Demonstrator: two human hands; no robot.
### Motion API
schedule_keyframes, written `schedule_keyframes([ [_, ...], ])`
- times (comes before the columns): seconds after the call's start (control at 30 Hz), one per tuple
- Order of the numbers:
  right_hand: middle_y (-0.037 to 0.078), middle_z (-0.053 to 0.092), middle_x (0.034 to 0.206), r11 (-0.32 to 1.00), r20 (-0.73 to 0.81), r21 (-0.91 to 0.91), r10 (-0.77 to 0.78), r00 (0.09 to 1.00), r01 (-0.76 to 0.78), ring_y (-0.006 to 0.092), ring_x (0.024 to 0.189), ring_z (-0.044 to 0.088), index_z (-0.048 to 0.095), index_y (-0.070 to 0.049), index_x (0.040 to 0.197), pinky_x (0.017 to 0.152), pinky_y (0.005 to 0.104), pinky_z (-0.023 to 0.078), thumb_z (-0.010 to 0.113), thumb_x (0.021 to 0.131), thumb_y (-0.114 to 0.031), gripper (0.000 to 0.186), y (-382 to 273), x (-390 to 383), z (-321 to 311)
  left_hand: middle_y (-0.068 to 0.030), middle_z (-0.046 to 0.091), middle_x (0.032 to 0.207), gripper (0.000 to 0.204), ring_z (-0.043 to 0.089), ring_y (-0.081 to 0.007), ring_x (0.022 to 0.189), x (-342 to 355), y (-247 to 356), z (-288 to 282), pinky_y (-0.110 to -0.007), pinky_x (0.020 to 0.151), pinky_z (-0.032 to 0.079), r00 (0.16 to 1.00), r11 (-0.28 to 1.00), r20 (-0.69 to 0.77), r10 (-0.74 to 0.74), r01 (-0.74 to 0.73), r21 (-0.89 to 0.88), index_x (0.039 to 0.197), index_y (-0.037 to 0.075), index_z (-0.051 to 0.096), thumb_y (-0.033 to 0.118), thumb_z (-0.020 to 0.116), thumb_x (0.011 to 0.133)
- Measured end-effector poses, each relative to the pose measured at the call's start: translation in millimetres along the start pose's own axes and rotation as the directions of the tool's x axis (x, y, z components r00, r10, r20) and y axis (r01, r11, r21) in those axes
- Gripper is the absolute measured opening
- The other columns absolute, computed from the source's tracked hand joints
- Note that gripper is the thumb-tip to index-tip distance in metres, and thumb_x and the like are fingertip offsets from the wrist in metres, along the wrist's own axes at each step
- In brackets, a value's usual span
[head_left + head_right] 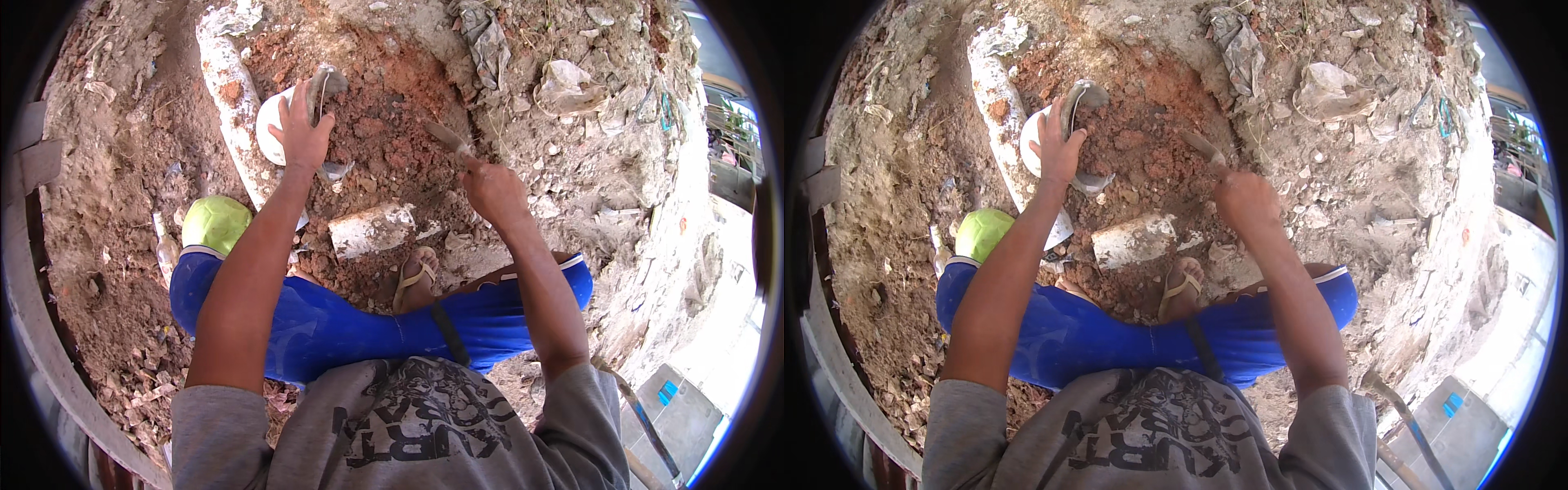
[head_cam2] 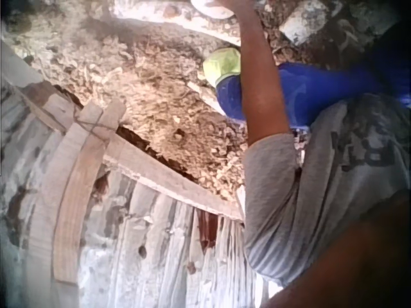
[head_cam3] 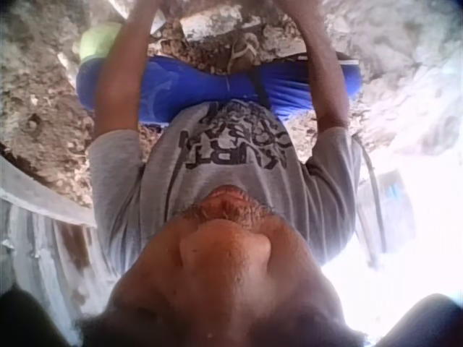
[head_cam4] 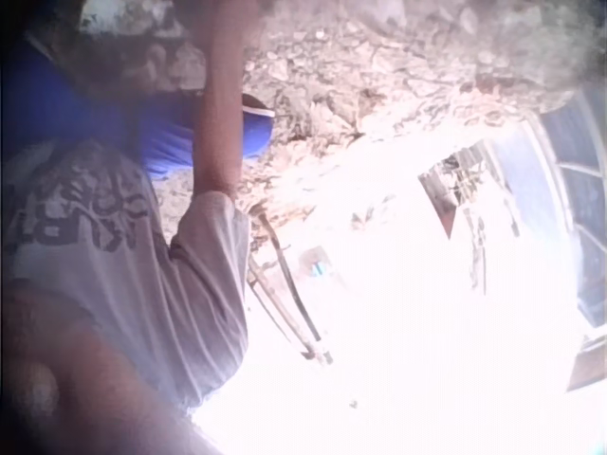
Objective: The person patches a section of white PVC pipe in the ground using a hand trowel and cement mixture from a small bucket.
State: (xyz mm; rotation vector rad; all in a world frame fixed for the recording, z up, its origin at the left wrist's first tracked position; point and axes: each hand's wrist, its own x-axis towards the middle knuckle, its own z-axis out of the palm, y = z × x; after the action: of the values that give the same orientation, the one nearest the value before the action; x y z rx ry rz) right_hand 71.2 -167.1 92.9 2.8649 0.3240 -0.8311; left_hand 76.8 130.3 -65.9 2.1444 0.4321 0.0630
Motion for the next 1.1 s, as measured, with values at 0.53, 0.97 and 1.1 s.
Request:
schedule_keyframes([
  [0.53, 0.023, 0.072, 0.091, 0.984, -0.006, 0.026, 0.177, 0.984, -0.177, 0.0383, 0.082, 0.071, 0.062, -0.010, 0.130, 0.076, 0.0480, 0.057, 0.056, 0.097, -0.029, 0.039, 51.9, 24.4, 40.0, -0.0037, 0.033, 0.160, 0.080, 0.016, -0.0361, 0.151, 1.6, 9.3, 6.9, -0.069, 0.114, -0.004, 1.000, 1.000, 0.007, -0.003, 0.004, -0.028, 0.153, 0.023, 0.035, 0.037, 0.067, 0.082],
  [0.97, 0.024, 0.070, 0.105, 0.973, 0.022, 0.128, 0.190, 0.982, -0.191, 0.0386, 0.100, 0.068, 0.066, -0.014, 0.126, 0.089, 0.0476, 0.054, 0.053, 0.096, -0.028, 0.036, -12.5, -19.7, -29.2, -0.0061, 0.034, 0.160, 0.082, 0.018, -0.0361, 0.151, 0.6, -5.4, -6.6, -0.069, 0.114, -0.005, 0.999, 1.000, -0.025, -0.020, 0.020, -0.013, 0.154, 0.022, 0.034, 0.038, 0.067, 0.081],
  [1.1, 0.024, 0.071, 0.102, 0.942, 0.099, 0.069, 0.321, 0.942, -0.328, 0.0377, 0.096, 0.070, 0.063, -0.015, 0.129, 0.086, 0.0471, 0.056, 0.049, 0.095, -0.022, 0.038, 38.5, 33.0, 50.4, -0.0055, 0.031, 0.161, 0.083, 0.016, -0.0358, 0.151, 5.0, 13.8, 23.8, -0.069, 0.114, -0.005, 1.000, 0.999, 0.023, 0.001, 0.000, -0.042, 0.155, 0.023, 0.032, 0.038, 0.066, 0.081],
])
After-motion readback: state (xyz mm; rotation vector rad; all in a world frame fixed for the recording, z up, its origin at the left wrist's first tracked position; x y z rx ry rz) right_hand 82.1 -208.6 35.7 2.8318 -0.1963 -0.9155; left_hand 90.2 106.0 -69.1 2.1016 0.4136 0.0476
